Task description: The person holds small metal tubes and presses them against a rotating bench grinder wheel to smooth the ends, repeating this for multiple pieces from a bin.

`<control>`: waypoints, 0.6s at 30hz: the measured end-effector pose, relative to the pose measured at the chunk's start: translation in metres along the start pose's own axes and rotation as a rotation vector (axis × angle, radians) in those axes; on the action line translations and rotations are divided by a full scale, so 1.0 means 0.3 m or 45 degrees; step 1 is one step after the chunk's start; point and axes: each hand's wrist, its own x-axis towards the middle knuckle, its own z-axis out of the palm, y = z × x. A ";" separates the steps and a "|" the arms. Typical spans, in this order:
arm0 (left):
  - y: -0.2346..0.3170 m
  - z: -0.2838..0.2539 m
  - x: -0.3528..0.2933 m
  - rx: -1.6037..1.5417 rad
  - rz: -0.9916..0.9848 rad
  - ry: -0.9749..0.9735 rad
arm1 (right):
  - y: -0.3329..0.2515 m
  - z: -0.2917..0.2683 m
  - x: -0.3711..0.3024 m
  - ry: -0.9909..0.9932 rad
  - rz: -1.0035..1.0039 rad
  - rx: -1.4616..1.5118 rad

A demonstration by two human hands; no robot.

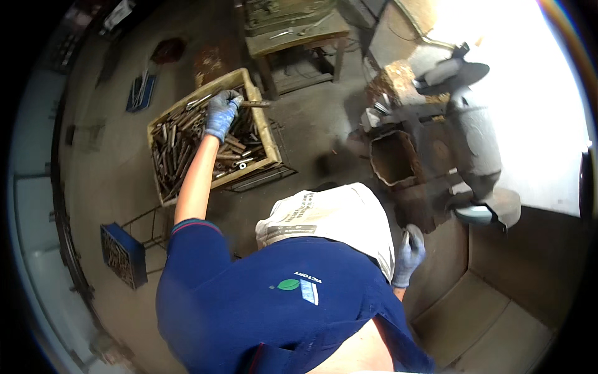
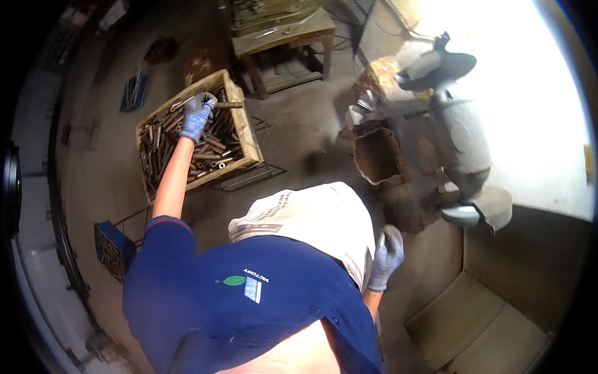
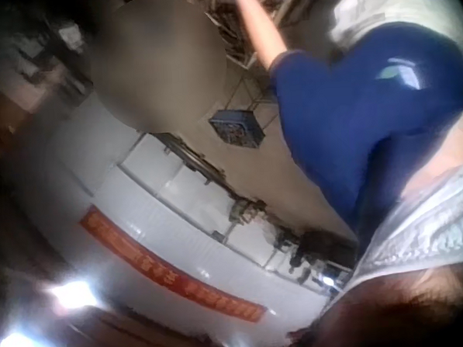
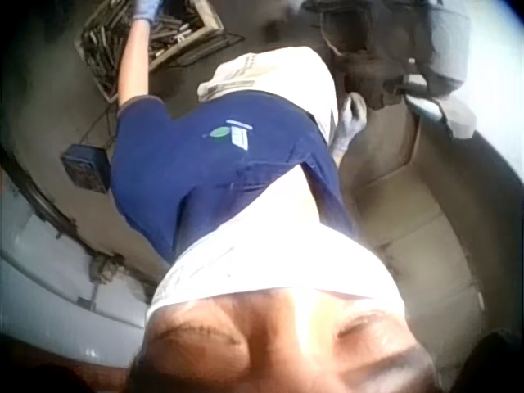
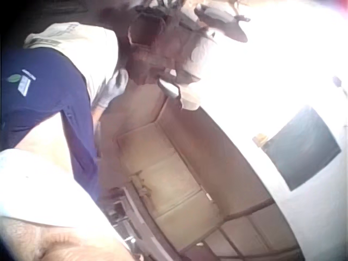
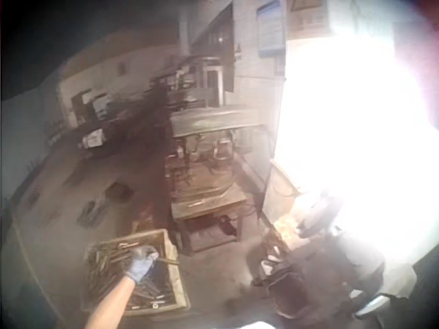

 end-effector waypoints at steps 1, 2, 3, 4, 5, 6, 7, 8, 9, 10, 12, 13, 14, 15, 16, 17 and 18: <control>0.115 0.072 -0.038 -0.199 0.019 -0.065 | -0.034 0.003 0.032 -0.031 -0.099 -0.082; 0.222 0.157 -0.079 -0.228 0.090 -0.154 | -0.091 0.026 0.060 -0.077 -0.094 -0.003; 0.307 0.253 -0.121 -0.265 0.155 -0.250 | -0.153 0.053 0.099 -0.119 -0.088 0.068; 0.360 0.349 -0.160 -0.297 0.162 -0.346 | -0.192 0.067 0.153 -0.201 -0.390 -0.071; 0.395 0.446 -0.196 -0.325 0.172 -0.452 | -0.241 0.078 0.186 -0.245 -0.495 -0.102; 0.432 0.543 -0.239 -0.437 0.118 -0.563 | -0.292 0.090 0.219 -0.291 -0.605 -0.125; 0.486 0.630 -0.283 -0.456 0.117 -0.693 | -0.345 0.100 0.236 -0.286 -0.534 -0.030; 0.511 0.714 -0.311 -0.472 0.060 -0.818 | -0.339 0.106 0.246 -0.246 -0.506 0.010; 0.537 0.788 -0.342 -0.476 0.000 -0.939 | -0.318 0.102 0.251 -0.206 -0.480 0.057; 0.562 0.844 -0.378 -0.476 -0.043 -1.018 | -0.277 0.098 0.246 -0.107 -0.500 -0.031; 0.558 0.918 -0.415 -0.503 -0.083 -1.139 | -0.258 0.080 0.222 0.074 -0.478 -0.141; 0.547 0.959 -0.425 -0.526 -0.120 -1.191 | -0.233 0.073 0.215 0.144 -0.451 -0.158; 0.541 0.989 -0.434 -0.518 -0.145 -1.249 | -0.224 0.066 0.207 0.185 -0.411 -0.160; 0.537 1.018 -0.442 -0.510 -0.170 -1.305 | -0.216 0.059 0.199 0.226 -0.373 -0.163; 0.548 1.050 -0.462 -0.508 -0.196 -1.358 | -0.211 0.031 0.193 0.263 -0.339 -0.170; 0.552 1.078 -0.470 -0.501 -0.222 -1.397 | -0.196 0.021 0.191 0.301 -0.312 -0.165; 0.558 1.106 -0.482 -0.493 -0.248 -1.436 | -0.173 0.012 0.189 0.339 -0.285 -0.160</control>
